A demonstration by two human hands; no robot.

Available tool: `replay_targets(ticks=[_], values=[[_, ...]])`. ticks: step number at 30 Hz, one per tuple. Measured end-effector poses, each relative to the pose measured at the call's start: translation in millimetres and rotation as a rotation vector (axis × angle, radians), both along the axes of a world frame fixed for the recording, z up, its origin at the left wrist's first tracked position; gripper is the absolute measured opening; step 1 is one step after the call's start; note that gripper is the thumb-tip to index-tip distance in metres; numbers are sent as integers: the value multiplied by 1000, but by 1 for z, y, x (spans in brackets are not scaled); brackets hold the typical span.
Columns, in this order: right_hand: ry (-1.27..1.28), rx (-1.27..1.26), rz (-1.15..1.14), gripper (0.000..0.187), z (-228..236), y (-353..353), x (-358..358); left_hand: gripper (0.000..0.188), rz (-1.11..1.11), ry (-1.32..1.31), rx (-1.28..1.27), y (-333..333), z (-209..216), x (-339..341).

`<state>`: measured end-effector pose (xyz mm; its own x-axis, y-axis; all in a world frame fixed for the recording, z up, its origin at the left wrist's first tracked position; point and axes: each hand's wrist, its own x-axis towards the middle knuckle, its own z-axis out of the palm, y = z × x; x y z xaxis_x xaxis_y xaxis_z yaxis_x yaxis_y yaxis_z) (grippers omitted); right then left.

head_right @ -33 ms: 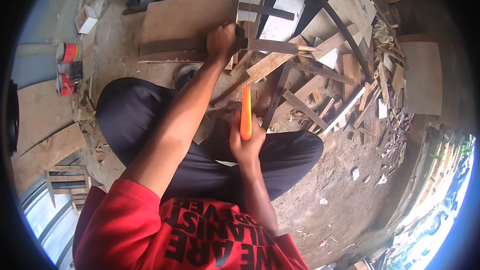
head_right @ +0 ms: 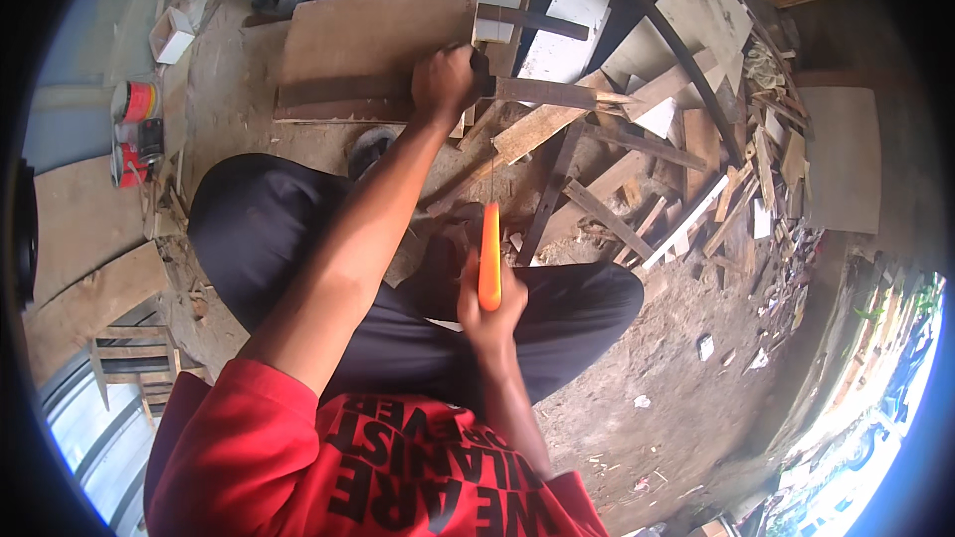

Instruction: The person sits on the floor and uses a hand saw to cut a piece of wood resting on a makeshift support. The person maintains a steady sawing motion throughout the clip.

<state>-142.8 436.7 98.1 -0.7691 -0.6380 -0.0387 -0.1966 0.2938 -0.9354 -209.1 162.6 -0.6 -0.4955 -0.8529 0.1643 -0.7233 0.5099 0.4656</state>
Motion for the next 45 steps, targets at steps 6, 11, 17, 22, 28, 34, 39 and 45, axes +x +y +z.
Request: replay_targets(ticks=[6,11,17,22,28,34,39,45], values=[[-133,-28,-98,10,9,44,12,26,-25,173,-69,-1,5,-12],[-13,-130,-24,16,-22,-82,-55,31,-34,31,71,-6,8,-14],[4,-50,-17,12,-11,-21,-13,31,35,44,68,-16,-12,-7],[-10,42,-33,9,13,62,33,31,-11,46,-43,-4,5,-11],[19,-28,-12,11,-18,-68,-47,30,-14,71,26,-4,15,-16],[-51,-11,-39,9,-4,-17,-22,25,16,158,8,-5,9,-8],[17,69,-23,12,7,65,27,30,-23,109,-35,-9,1,-13],[-30,-103,-60,10,-17,-65,-54,27,-50,124,-13,-7,9,-12]])
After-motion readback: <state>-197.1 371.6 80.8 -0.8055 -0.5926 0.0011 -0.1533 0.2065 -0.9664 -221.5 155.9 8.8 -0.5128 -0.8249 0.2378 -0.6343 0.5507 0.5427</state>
